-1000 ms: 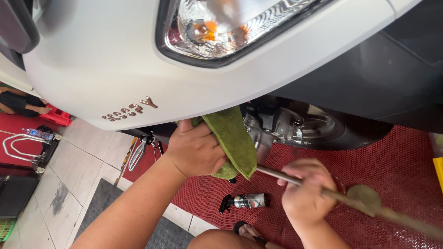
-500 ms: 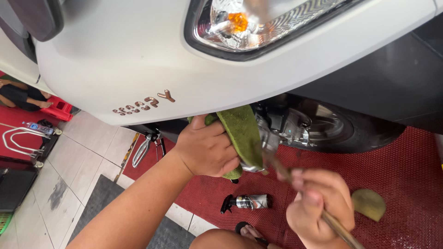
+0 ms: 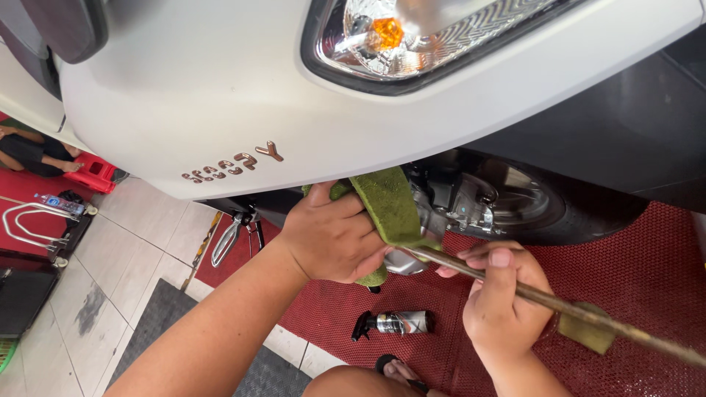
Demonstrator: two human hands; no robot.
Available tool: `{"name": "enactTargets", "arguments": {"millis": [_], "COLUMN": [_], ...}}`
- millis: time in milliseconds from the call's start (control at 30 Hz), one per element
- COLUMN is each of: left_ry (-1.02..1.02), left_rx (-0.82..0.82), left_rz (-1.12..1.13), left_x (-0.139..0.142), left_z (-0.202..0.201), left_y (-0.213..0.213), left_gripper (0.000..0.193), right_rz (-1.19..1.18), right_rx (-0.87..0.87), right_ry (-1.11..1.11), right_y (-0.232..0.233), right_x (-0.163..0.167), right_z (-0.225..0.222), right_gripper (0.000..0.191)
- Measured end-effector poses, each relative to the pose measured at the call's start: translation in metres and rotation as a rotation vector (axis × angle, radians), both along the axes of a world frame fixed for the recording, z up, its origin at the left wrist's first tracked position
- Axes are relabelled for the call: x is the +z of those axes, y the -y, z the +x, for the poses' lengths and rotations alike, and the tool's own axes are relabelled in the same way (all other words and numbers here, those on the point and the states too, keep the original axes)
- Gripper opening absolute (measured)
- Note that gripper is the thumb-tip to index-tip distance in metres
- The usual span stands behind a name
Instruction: The person cleans the engine area of a white scooter using a green cloth and a brush. They repeatedly wipe and scrub the engine components while seated on the floor.
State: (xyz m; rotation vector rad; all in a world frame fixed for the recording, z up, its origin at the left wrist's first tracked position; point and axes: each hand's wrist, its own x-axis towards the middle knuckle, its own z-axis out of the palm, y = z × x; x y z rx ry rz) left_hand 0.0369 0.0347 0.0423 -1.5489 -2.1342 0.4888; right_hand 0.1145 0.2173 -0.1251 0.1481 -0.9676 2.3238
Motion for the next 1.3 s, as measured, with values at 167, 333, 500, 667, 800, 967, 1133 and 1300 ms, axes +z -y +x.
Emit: {"name": "enactTargets", "arguments": {"millis": [167, 333, 500, 667, 800, 967, 1133, 1300], "left_ry": [0.059, 0.064, 0.138, 0.161, 0.146, 0.103, 0.060, 0.039], "left_rx": [0.017, 0.002, 0.101, 0.139, 0.129, 0.035, -0.103, 0.001], "left_rz": [-0.047, -0.081, -0.187, -0.170, -0.105, -0.114, -0.074, -0.225], "left_x": [0.003, 0.007, 0.004, 0.000, -0.002, -0.001, 0.001, 0.007], "left_z": [0.001, -0.001, -0.002, -0.002, -0.002, -0.003, 0.002, 0.007], "left_y": [-0.004, -0.009, -0.013, -0.012, -0.009, -0.006, -0.008, -0.010], "left_gripper": [0.025, 0.018, 0.016, 0.017, 0.017, 0.016, 0.018, 0.030], "right_rz": [-0.156, -0.148, -0.088, -0.556, -0.743, -0.862, -0.925, -0.492], "right_rx": [0.218, 0.486, 0.631, 0.719, 0.530, 0.433, 0.467, 0.510], "right_ry": [-0.055, -0.219, -0.323, -0.170, 0.295, 0.597, 0.701, 0.561], "right_y": [0.001, -0.016, -0.027, 0.002, 0.019, 0.026, 0.022, -0.008], "right_x": [-0.007, -0.014, -0.015, -0.006, 0.010, 0.035, 0.055, 0.053], "right_z": [-0.014, -0.034, -0.044, -0.036, -0.028, -0.029, -0.024, 0.004], "right_gripper": [0.027, 0.032, 0.043, 0.054, 0.054, 0.047, 0.037, 0.045]}}
